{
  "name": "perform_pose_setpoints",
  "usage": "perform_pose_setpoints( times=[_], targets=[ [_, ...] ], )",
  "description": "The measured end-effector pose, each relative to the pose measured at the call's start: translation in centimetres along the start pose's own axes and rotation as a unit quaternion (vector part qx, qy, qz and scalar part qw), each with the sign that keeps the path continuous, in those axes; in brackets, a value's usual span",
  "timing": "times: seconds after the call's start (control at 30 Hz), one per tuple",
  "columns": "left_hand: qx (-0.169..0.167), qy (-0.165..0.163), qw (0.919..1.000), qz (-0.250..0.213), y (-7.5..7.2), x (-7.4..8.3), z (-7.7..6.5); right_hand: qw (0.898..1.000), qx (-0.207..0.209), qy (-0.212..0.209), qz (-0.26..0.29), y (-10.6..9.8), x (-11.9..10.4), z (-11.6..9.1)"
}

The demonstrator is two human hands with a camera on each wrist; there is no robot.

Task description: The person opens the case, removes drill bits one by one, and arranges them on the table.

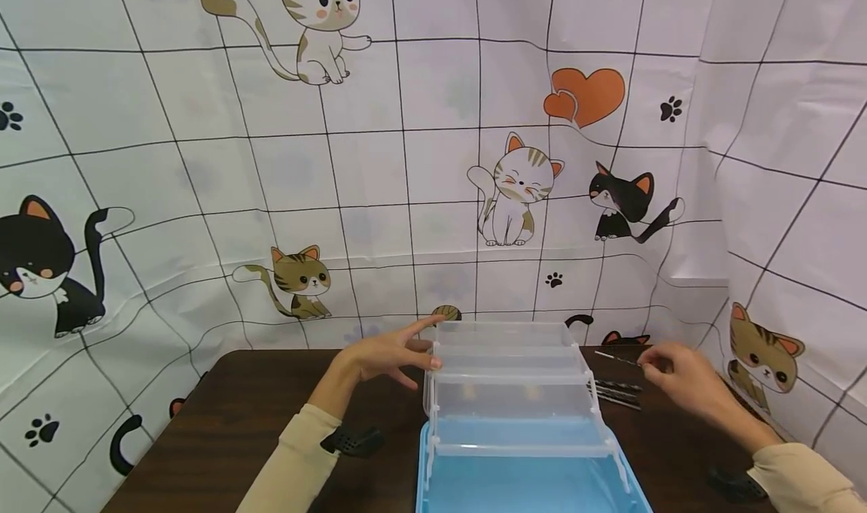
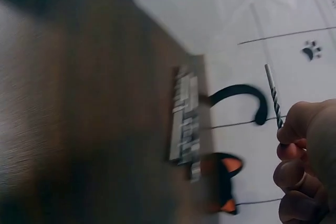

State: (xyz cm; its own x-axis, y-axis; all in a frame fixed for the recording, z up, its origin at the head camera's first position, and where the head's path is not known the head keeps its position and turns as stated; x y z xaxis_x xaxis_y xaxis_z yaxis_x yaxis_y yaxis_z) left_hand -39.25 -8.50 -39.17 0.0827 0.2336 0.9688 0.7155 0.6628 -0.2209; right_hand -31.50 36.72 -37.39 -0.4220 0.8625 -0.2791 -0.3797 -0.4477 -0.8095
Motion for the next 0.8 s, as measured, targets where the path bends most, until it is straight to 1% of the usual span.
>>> perform_pose_setpoints(
  times=[0.2, 0.37, 0.43, 0.6, 0.8],
  targets=[
    [-0.002, -0.001, 1.0000, -0.004, -0.1, -0.1, -0.4, 0.999, -0.039, 0.004, 0.020, 3.2, 1.1, -2.6],
    [-0.007, 0.004, 1.0000, 0.003, 0.0, 0.3, -0.3, 0.997, -0.062, 0.016, 0.035, 4.8, 1.5, -4.1],
    [-0.005, 0.003, 1.0000, 0.002, -0.1, 0.4, -0.3, 0.996, -0.076, 0.023, 0.031, 5.3, 1.7, -4.2],
    [-0.004, 0.002, 1.0000, -0.004, -0.1, 0.4, -0.3, 0.995, -0.092, 0.041, 0.014, 5.9, 2.1, -4.0],
    [-0.006, 0.000, 1.0000, -0.004, 0.1, 0.3, -0.3, 0.995, -0.087, 0.053, 0.000, 6.1, 1.8, -4.0]
  ],
)
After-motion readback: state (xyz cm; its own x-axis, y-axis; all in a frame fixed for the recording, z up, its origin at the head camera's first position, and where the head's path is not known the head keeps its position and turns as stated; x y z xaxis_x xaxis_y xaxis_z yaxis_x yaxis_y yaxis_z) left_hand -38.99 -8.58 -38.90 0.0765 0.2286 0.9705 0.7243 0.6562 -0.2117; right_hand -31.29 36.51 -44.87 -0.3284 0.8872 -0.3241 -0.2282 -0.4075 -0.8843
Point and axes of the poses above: each hand's wrist, its own z-axis towards the middle knuckle, its own y-axis out of the palm, x = y × z, the point moved 6 cm from there along z, towards the middle knuckle, and after that the axes turned 1 degree about -y, right-handed, at the moved point
